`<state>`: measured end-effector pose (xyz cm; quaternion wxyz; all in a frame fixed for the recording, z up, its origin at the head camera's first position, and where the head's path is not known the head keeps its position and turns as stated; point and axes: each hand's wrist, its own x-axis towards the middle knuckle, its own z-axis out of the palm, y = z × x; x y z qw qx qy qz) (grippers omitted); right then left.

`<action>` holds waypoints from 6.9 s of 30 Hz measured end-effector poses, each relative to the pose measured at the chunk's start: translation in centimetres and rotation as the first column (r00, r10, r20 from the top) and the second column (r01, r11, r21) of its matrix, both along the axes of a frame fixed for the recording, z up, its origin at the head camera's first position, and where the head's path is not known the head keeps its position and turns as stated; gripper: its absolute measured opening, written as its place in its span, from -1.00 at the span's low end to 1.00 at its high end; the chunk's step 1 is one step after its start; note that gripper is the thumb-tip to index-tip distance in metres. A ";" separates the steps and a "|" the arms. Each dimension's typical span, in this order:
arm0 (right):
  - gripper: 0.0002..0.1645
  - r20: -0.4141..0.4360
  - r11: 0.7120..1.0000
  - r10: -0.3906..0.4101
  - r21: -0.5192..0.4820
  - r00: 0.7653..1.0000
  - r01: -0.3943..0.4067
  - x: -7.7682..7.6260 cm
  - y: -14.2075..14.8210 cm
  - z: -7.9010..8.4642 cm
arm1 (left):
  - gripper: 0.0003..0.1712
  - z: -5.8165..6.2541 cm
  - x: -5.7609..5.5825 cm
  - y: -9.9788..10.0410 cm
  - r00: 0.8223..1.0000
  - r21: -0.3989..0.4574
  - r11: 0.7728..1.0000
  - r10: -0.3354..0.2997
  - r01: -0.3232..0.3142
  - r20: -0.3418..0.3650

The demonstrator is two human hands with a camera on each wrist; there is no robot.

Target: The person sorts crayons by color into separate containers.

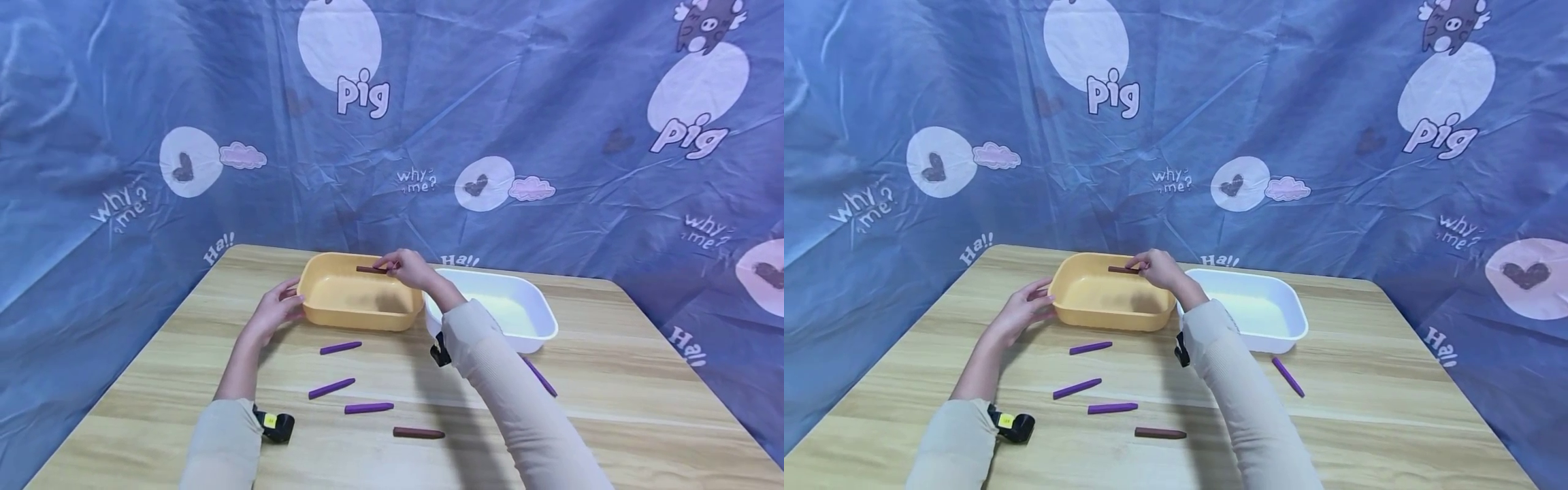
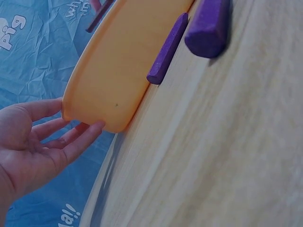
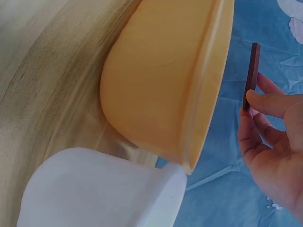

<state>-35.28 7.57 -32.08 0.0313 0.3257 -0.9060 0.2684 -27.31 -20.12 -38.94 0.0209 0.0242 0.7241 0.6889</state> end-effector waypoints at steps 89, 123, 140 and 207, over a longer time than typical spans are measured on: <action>-0.65 0.104 0.979 0.189 -0.094 0.977 -0.179 17.0 8.6 -2.7 | -0.36 0.3 0.0 -0.2 1.000 0.002 1.000 -0.011 0.011 0.011; -0.61 0.406 0.894 0.447 -0.165 0.798 -0.417 18.0 9.5 -7.2 | -0.36 0.4 0.1 -0.2 1.000 -0.011 1.000 -0.015 0.015 0.020; -0.64 0.365 0.893 0.449 -0.151 0.816 -0.424 17.9 9.7 -7.2 | -0.36 0.5 0.2 -0.3 1.000 0.002 1.000 -0.022 0.022 0.014; -0.66 0.131 0.975 0.190 -0.145 0.973 -0.171 9.9 8.6 -1.0 | -0.35 0.5 0.2 -0.2 0.999 0.015 1.000 -0.024 0.023 0.042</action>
